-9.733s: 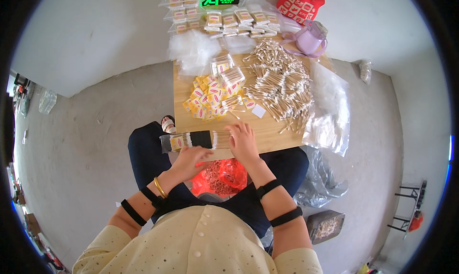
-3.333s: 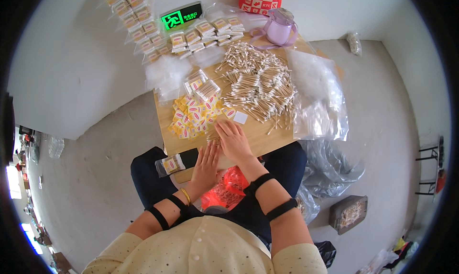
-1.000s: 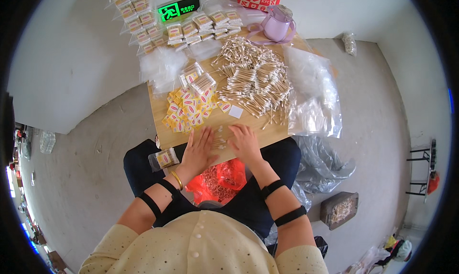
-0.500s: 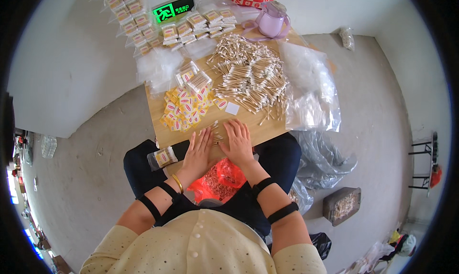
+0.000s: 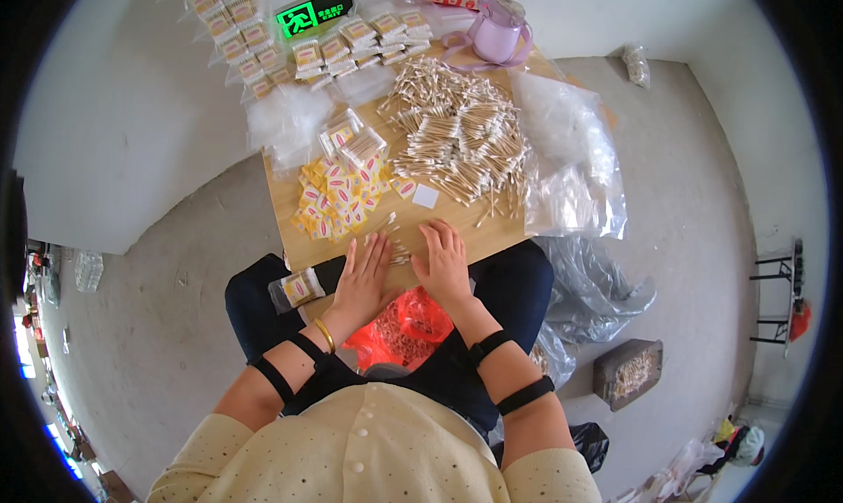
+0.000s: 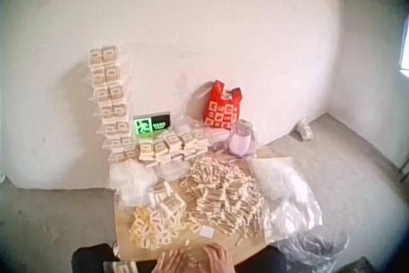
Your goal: Packaging cotton swabs into small plastic bags.
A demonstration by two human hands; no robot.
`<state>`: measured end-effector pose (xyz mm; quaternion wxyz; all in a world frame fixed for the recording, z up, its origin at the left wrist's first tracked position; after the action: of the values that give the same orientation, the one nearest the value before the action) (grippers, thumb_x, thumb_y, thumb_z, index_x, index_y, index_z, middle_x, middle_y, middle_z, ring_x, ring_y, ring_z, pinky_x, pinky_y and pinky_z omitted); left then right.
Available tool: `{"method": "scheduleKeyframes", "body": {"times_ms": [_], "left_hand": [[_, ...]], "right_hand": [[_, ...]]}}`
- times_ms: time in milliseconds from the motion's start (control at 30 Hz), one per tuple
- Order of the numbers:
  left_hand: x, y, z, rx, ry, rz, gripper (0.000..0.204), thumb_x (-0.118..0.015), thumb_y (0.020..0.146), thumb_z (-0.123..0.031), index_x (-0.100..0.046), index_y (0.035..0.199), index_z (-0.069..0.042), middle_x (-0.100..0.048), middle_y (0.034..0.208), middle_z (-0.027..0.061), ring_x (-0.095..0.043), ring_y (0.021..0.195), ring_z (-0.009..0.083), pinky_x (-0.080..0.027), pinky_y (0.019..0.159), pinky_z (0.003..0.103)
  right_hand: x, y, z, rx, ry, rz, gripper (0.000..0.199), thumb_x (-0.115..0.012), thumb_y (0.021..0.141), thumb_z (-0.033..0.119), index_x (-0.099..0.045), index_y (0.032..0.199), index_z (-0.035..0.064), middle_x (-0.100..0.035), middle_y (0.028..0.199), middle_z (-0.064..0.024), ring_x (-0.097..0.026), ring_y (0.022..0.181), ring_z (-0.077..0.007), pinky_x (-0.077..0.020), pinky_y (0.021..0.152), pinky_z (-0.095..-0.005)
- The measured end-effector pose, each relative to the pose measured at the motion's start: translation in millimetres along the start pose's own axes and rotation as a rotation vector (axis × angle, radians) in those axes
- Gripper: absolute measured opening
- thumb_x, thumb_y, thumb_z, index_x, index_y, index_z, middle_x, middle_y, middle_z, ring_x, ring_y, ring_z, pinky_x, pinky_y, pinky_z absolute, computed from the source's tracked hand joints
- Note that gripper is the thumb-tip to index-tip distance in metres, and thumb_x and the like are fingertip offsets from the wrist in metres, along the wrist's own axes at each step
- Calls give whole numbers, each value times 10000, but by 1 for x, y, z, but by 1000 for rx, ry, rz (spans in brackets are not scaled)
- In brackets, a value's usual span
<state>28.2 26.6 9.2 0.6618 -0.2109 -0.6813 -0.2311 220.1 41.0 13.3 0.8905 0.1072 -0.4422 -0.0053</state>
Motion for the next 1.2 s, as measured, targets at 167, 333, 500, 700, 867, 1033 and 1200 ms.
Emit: {"method": "scheduleKeyframes", "body": {"times_ms": [167,333,500,700,867,1033,1200], "left_hand": [[-4,-18,-10,-24,-5,94,960,-526,929,-649,-296,1570,27,-247,1663,182,-161,1570,299,-69,1269,543],[-1,-3,-8,22,9,83,950,-509,939,-651,-295,1573,24,-244,1666,175,-152,1572,294,-53,1269,544],[-4,4,-4,67,-14,36,960,-509,947,-640,-259,1580,38,-217,1670,200,-111,1580,306,-25,1266,550],[-1,24,-1,166,-142,-79,948,-542,962,-586,-205,1590,39,-255,1647,228,-167,1566,340,-46,1265,557],[1,39,8,86,-240,-132,925,-583,959,-537,-208,1582,35,-355,1603,197,-282,1527,333,-78,1261,569],[7,26,20,-79,-240,-43,929,-586,963,-530,-173,1598,8,-407,1586,138,-337,1506,283,-79,1264,569],[7,-3,31,68,-327,-100,1009,-592,948,-560,-116,1598,47,-257,1649,206,-195,1557,345,-53,1263,571]], "right_hand": [[1,-4,2,-1,1,-11,581,-728,820,163,-519,1349,46,-512,1371,-175,-447,1348,-380,-367,1134,-479],[2,-4,1,-19,9,-4,553,-693,855,149,-511,1366,42,-504,1395,-174,-437,1370,-371,-337,1167,-487],[0,-10,-3,15,-35,17,594,-655,889,151,-467,1440,37,-476,1453,-180,-396,1423,-363,-281,1217,-494],[0,-11,0,16,-28,35,608,-631,904,132,-438,1473,35,-462,1473,-175,-379,1444,-355,-263,1229,-497],[3,-11,-1,19,-31,40,589,-624,910,116,-440,1464,31,-462,1473,-174,-379,1444,-356,-264,1229,-498],[5,-12,-5,24,27,60,579,-621,917,115,-436,1455,8,-464,1472,-182,-382,1440,-367,-274,1223,-497],[-3,-10,3,98,57,101,641,-609,935,137,-368,1508,-17,-394,1548,-216,-334,1476,-384,-257,1232,-501]]}}
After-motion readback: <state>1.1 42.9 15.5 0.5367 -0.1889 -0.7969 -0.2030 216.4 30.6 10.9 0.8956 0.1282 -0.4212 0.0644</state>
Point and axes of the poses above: each hand's wrist, its own y-axis towards the middle knuckle, its own x-axis out of the back of the hand, z = x × y, the point moved 2 cm from there along y, towards the middle knuckle
